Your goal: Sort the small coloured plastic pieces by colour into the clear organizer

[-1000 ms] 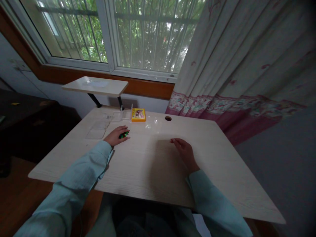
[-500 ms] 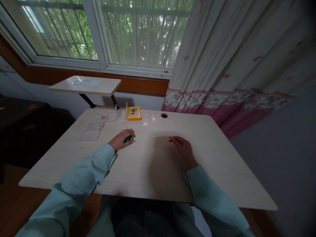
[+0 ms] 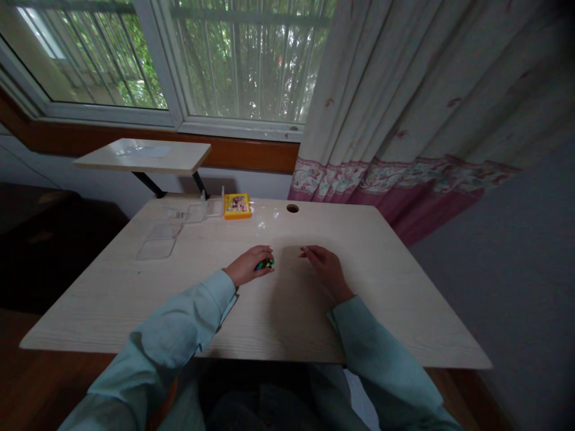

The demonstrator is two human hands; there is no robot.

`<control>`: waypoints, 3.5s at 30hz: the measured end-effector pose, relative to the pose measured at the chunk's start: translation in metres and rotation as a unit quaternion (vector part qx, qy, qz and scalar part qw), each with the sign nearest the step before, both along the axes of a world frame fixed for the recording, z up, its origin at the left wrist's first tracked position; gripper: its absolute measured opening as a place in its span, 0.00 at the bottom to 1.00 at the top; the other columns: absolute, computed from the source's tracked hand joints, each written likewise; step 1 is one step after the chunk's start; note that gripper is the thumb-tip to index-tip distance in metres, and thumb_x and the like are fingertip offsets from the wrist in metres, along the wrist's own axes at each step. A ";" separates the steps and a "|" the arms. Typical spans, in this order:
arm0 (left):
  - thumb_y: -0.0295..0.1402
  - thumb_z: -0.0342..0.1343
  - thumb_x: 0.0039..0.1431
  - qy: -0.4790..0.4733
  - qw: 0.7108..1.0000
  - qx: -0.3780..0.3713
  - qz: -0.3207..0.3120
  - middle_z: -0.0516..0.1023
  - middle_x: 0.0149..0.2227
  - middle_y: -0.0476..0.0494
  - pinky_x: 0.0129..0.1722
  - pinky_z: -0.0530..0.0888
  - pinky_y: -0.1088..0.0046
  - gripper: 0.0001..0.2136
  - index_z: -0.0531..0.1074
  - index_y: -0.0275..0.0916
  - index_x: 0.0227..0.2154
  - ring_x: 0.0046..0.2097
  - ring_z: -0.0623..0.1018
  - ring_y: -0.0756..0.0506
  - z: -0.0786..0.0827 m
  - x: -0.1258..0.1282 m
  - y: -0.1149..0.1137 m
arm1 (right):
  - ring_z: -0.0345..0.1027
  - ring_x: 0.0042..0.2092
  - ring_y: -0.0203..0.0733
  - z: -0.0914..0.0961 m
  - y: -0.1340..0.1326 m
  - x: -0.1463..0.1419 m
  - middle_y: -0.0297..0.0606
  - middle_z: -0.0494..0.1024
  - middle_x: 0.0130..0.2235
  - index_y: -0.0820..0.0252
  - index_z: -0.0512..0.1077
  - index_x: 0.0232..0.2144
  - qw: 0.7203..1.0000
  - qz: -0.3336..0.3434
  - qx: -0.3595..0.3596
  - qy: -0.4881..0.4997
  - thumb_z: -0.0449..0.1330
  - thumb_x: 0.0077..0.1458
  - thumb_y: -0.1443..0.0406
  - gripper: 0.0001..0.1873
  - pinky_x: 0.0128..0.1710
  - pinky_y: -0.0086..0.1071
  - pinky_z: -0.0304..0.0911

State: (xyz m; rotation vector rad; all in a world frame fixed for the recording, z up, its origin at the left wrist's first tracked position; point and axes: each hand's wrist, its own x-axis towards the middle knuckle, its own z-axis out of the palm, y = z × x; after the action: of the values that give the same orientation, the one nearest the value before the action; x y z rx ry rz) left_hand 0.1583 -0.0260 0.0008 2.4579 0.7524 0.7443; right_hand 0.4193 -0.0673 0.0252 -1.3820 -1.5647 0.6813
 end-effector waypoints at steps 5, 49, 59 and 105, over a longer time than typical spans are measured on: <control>0.40 0.56 0.59 0.010 0.999 -0.008 -0.036 0.68 0.55 0.35 0.58 0.66 0.61 0.16 0.70 0.39 0.47 0.58 0.67 0.42 0.004 0.024 -0.004 | 0.73 0.37 0.42 0.006 -0.003 -0.007 0.38 0.80 0.33 0.58 0.77 0.30 1.000 0.013 0.004 -0.022 0.55 0.56 0.54 0.17 0.42 0.35 0.66; 0.33 0.56 0.56 0.020 0.993 -0.109 -0.028 0.67 0.46 0.40 0.38 0.73 0.71 0.23 0.64 0.41 0.56 0.33 0.71 0.51 0.013 -0.038 -0.004 | 0.66 0.41 0.42 -0.020 0.032 -0.036 0.44 0.76 0.38 0.64 0.76 0.41 0.946 0.142 0.080 -0.280 0.51 0.52 0.76 0.19 0.48 0.36 0.61; 0.24 0.51 0.53 0.009 0.997 -0.080 0.003 0.68 0.40 0.42 0.39 0.73 0.71 0.22 0.66 0.38 0.52 0.34 0.71 0.50 0.005 -0.034 -0.003 | 0.66 0.41 0.41 -0.020 0.033 -0.046 0.43 0.74 0.37 0.64 0.76 0.40 0.940 0.165 0.075 -0.288 0.50 0.49 0.78 0.20 0.47 0.34 0.61; 0.46 0.56 0.55 0.064 0.998 0.029 0.007 0.60 0.61 0.31 0.62 0.59 0.52 0.34 0.56 0.37 0.61 0.62 0.60 0.34 -0.002 -0.003 -0.019 | 0.42 0.67 0.52 0.015 0.176 -0.155 0.44 0.47 0.67 0.57 0.51 0.64 0.830 0.231 0.058 -0.504 0.51 0.60 0.58 0.32 0.62 0.53 0.46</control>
State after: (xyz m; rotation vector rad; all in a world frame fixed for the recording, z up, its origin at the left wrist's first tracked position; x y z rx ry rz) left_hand 0.1555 -0.0451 -0.0013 2.5747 0.8052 0.6258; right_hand 0.2644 0.1083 0.0406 -1.3321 -2.7852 0.0487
